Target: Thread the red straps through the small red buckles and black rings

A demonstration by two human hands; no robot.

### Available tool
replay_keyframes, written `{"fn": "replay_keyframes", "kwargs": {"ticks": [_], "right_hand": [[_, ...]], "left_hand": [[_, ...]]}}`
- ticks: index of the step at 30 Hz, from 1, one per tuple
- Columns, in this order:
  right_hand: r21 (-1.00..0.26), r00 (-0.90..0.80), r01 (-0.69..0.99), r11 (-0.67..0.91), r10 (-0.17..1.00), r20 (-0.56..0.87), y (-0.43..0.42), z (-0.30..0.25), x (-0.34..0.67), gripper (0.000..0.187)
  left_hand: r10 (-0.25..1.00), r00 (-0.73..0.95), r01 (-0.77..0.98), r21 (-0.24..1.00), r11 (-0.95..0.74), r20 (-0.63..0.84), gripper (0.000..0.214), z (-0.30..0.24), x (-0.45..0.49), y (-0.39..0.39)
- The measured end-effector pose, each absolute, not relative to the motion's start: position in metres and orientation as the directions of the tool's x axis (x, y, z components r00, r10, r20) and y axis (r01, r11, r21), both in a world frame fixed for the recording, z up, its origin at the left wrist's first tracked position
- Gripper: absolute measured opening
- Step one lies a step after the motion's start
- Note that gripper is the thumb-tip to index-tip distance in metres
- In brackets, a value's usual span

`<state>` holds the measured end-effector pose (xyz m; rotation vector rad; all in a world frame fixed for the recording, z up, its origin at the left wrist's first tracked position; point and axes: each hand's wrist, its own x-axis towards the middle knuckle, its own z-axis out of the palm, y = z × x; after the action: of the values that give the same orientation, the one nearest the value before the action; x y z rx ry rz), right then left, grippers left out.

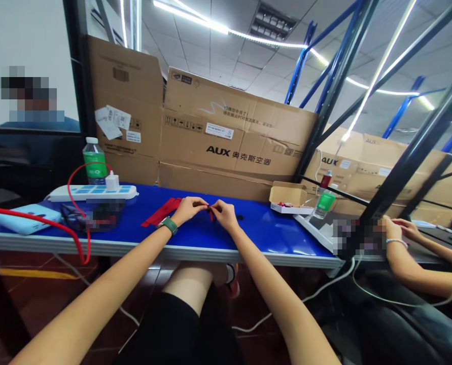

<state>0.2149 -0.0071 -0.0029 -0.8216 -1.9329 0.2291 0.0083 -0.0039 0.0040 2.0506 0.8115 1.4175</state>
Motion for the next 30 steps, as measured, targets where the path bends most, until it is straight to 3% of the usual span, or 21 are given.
{"fn": "replay_keyframes", "kwargs": {"ticks": [6, 12, 17, 22, 26, 30], "right_hand": [[-0.641, -0.308, 0.293, 0.709, 0.705, 0.639, -0.006, -0.001, 0.211, 0.025], [-0.89, -0.353, 0.077, 0.449, 0.847, 0.397, -0.008, 0.002, 0.21, 0.045], [-0.915, -0.38, -0.054, 0.399, 0.839, 0.388, -0.008, 0.001, 0.211, 0.051], [-0.886, -0.398, -0.108, 0.452, 0.796, 0.455, -0.008, 0.006, 0.211, 0.046], [-0.889, -0.418, -0.087, 0.45, 0.793, 0.442, -0.009, 0.006, 0.212, 0.05], [-0.896, -0.421, -0.058, 0.441, 0.803, 0.422, -0.01, 0.004, 0.213, 0.053]], "left_hand": [[0.673, 0.229, 0.372, 0.576, -0.728, 0.703, 0.014, 0.008, 0.009, -0.009], [0.579, 0.377, 0.449, 0.404, -0.797, 0.723, 0.017, 0.01, 0.013, -0.016], [0.494, 0.378, 0.427, 0.325, -0.844, 0.783, 0.014, 0.013, 0.015, -0.017], [0.515, 0.36, 0.432, 0.35, -0.831, 0.778, 0.02, 0.011, 0.017, -0.016], [0.532, 0.269, 0.367, 0.425, -0.827, 0.803, 0.027, 0.008, 0.015, -0.011], [0.507, 0.301, 0.365, 0.394, -0.843, 0.808, 0.019, 0.008, 0.014, -0.008]]}}
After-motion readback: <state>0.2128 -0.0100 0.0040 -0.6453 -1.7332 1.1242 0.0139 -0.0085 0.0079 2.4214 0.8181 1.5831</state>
